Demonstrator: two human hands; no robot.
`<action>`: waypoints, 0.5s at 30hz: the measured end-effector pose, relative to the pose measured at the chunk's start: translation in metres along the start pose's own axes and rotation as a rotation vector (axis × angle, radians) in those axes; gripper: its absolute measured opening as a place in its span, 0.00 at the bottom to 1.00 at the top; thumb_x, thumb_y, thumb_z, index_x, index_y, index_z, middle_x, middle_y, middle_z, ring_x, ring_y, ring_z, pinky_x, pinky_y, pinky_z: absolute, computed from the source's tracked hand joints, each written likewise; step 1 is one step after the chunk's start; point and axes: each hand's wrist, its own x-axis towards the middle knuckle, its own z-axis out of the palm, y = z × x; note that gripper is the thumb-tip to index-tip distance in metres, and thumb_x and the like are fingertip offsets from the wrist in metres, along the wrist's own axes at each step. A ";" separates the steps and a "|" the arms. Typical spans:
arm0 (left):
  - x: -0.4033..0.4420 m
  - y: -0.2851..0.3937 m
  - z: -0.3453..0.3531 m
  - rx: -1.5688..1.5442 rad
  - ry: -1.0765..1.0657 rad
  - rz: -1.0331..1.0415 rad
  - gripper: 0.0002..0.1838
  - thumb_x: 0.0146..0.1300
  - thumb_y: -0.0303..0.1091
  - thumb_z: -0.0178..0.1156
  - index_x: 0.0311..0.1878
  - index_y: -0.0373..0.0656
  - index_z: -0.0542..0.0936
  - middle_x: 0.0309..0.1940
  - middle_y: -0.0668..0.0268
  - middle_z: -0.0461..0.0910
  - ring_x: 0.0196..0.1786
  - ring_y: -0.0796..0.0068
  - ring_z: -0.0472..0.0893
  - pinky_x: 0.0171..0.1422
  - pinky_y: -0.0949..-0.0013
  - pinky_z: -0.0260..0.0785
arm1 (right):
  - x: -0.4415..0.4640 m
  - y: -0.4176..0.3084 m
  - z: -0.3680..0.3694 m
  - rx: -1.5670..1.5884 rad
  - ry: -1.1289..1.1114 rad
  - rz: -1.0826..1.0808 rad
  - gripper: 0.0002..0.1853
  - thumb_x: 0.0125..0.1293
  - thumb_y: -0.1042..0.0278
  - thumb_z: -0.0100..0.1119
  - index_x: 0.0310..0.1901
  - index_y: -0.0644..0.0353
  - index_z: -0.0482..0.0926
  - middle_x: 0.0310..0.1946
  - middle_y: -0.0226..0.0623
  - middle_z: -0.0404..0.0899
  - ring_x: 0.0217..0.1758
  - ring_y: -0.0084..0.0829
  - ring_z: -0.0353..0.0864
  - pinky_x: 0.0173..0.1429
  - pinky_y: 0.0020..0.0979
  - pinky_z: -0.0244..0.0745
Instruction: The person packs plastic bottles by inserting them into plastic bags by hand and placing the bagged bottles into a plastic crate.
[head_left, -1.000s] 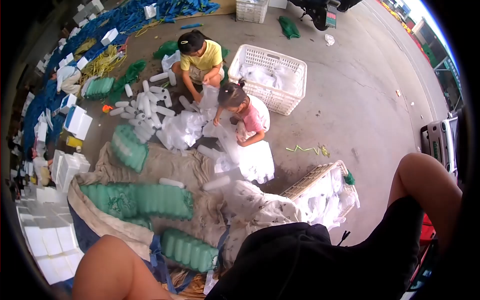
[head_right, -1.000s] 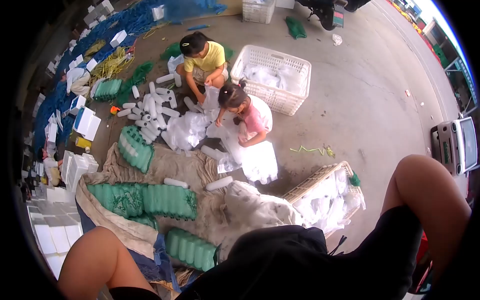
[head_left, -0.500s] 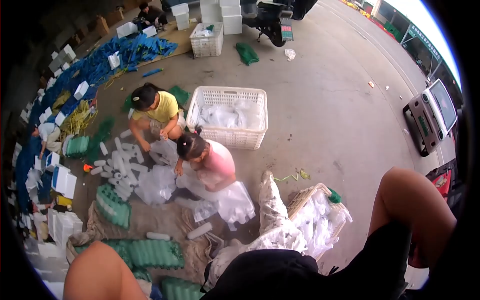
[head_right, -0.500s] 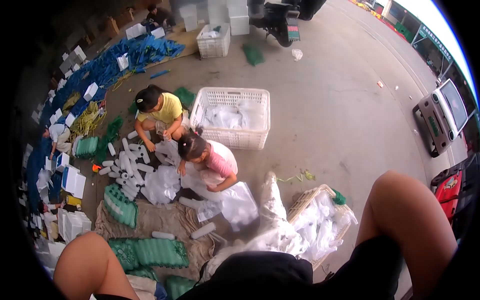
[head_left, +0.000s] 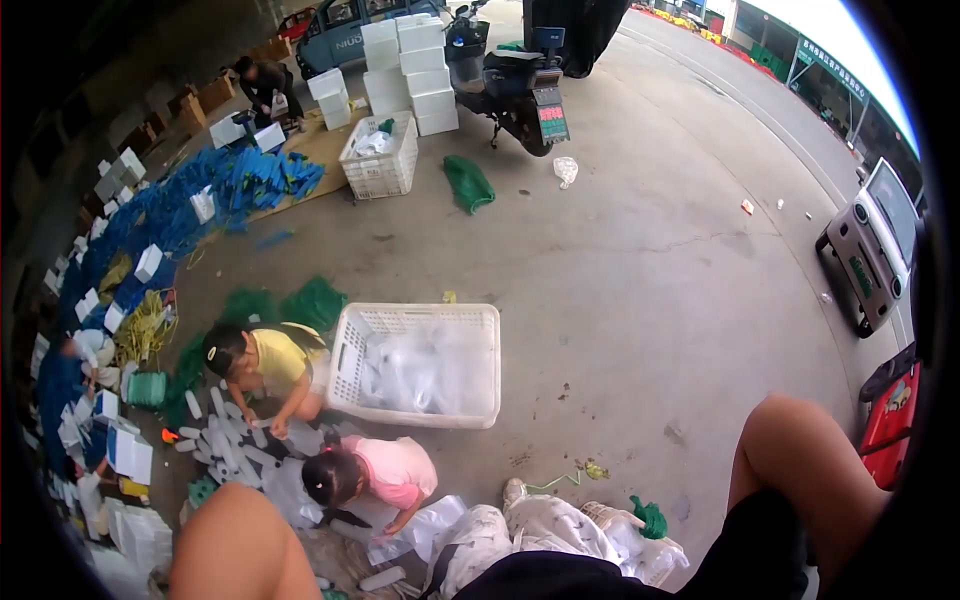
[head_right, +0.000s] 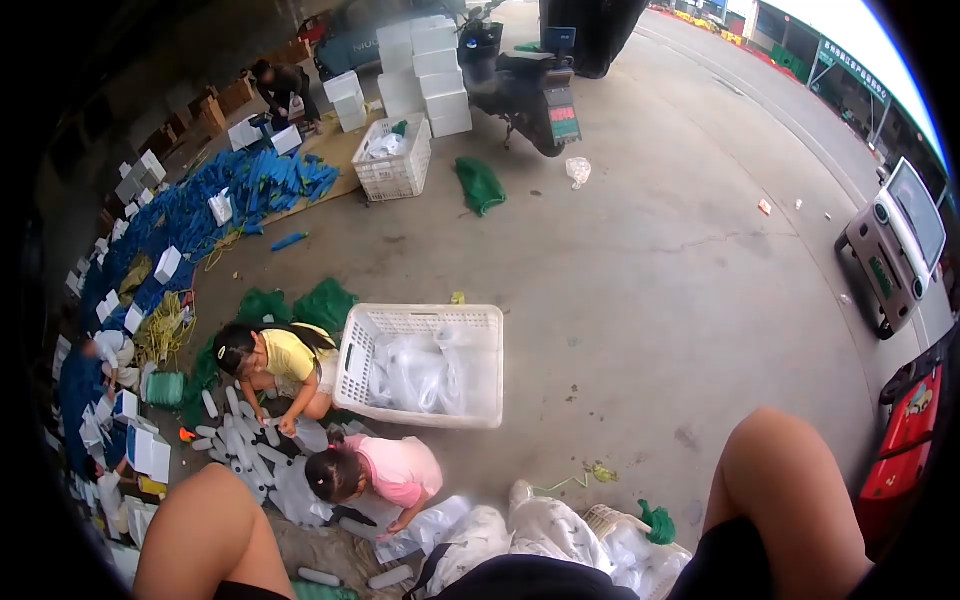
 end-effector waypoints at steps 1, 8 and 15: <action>0.004 -0.010 0.013 -0.026 0.024 0.036 0.17 0.70 0.36 0.40 0.54 0.34 0.67 0.21 0.68 0.63 0.27 0.79 0.61 0.34 0.70 0.53 | -0.017 0.014 -0.006 -0.013 0.061 0.000 0.11 0.62 0.69 0.54 0.45 0.61 0.75 0.45 0.38 0.76 0.52 0.32 0.72 0.66 0.41 0.60; -0.060 -0.102 0.124 0.342 0.181 -0.474 0.18 0.71 0.35 0.40 0.60 0.37 0.62 0.16 0.69 0.66 0.18 0.82 0.58 0.26 0.75 0.51 | -0.209 0.097 -0.025 -0.332 0.366 0.726 0.07 0.64 0.63 0.51 0.42 0.46 0.75 0.33 0.29 0.67 0.38 0.26 0.67 0.58 0.39 0.56; -0.331 -0.259 0.228 0.567 -0.853 -1.308 0.41 0.42 0.13 0.62 0.65 0.43 0.64 0.72 0.49 0.39 0.70 0.43 0.55 0.65 0.55 0.60 | -0.528 0.225 -0.036 0.098 -1.050 1.399 0.17 0.58 0.66 0.60 0.50 0.53 0.74 0.44 0.32 0.76 0.46 0.35 0.75 0.53 0.35 0.68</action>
